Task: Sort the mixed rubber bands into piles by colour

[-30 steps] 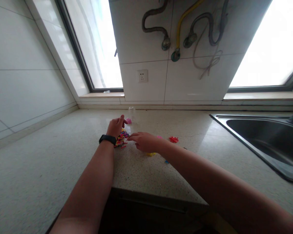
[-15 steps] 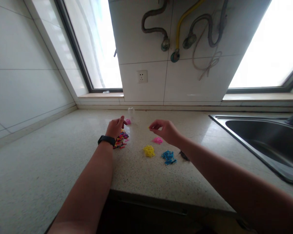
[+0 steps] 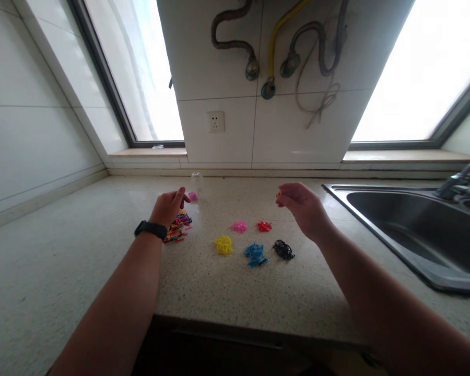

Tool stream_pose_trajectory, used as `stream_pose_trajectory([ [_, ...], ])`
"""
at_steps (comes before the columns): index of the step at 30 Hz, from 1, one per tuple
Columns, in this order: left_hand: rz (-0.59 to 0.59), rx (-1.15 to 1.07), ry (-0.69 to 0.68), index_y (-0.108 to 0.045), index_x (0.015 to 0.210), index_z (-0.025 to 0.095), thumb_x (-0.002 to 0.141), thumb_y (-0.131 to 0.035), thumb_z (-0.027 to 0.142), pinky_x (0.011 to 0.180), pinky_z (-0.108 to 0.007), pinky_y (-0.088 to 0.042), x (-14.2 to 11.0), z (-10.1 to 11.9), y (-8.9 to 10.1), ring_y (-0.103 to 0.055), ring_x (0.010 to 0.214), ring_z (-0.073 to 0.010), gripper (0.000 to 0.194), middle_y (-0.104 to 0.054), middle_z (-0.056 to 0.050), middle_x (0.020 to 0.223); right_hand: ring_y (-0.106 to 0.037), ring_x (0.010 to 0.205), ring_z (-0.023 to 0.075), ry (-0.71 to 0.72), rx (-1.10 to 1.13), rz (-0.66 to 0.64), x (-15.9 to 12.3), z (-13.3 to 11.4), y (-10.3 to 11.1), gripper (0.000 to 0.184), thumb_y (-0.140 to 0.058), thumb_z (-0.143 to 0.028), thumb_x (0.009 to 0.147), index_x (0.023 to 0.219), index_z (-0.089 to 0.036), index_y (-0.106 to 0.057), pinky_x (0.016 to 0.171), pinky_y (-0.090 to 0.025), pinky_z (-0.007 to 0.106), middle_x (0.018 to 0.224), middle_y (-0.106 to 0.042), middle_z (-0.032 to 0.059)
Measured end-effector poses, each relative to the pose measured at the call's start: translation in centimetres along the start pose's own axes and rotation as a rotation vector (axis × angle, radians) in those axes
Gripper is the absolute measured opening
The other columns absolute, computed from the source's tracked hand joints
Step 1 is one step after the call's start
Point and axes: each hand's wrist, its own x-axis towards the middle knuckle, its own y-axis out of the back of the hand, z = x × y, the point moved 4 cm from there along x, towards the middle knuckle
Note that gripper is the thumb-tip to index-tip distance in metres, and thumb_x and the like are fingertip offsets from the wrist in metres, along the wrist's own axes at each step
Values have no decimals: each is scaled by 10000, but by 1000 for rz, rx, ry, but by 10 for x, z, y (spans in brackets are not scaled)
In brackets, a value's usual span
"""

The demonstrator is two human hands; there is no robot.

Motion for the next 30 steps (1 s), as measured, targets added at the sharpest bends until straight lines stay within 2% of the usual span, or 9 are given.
stream_pose_trajectory([
  [5,16,-17,36,-725,691,171,955,-398,565,520,-278,-374,-2,2,4,-531,509,-148,576,-555,-12,524,-597,698,131,-24,13,-49,-1,-2,-3,276,-716,-347,810,1059,-232,-688,665,-530,317,790,-635,-7],
  [17,-18,21,45,-725,687,161,951,-400,550,519,-271,-365,-3,-1,-6,-534,512,-147,572,-556,-15,529,-680,718,149,-145,133,-175,-10,2,-21,298,-811,-402,732,910,-203,-678,722,-576,346,848,-749,36],
  [24,-26,37,40,-727,693,159,947,-399,541,523,-264,-368,-3,-1,-7,-540,517,-147,564,-561,-14,529,-700,673,159,-195,176,-220,-14,0,-26,267,-821,-395,738,871,-193,-708,652,-573,333,785,-760,47],
  [30,-36,35,54,-725,696,159,952,-383,552,528,-264,-375,-3,-2,-7,-545,519,-147,581,-560,-13,531,-685,640,145,-170,152,-217,-15,-4,-26,248,-810,-398,750,878,-196,-746,621,-563,317,750,-756,41],
])
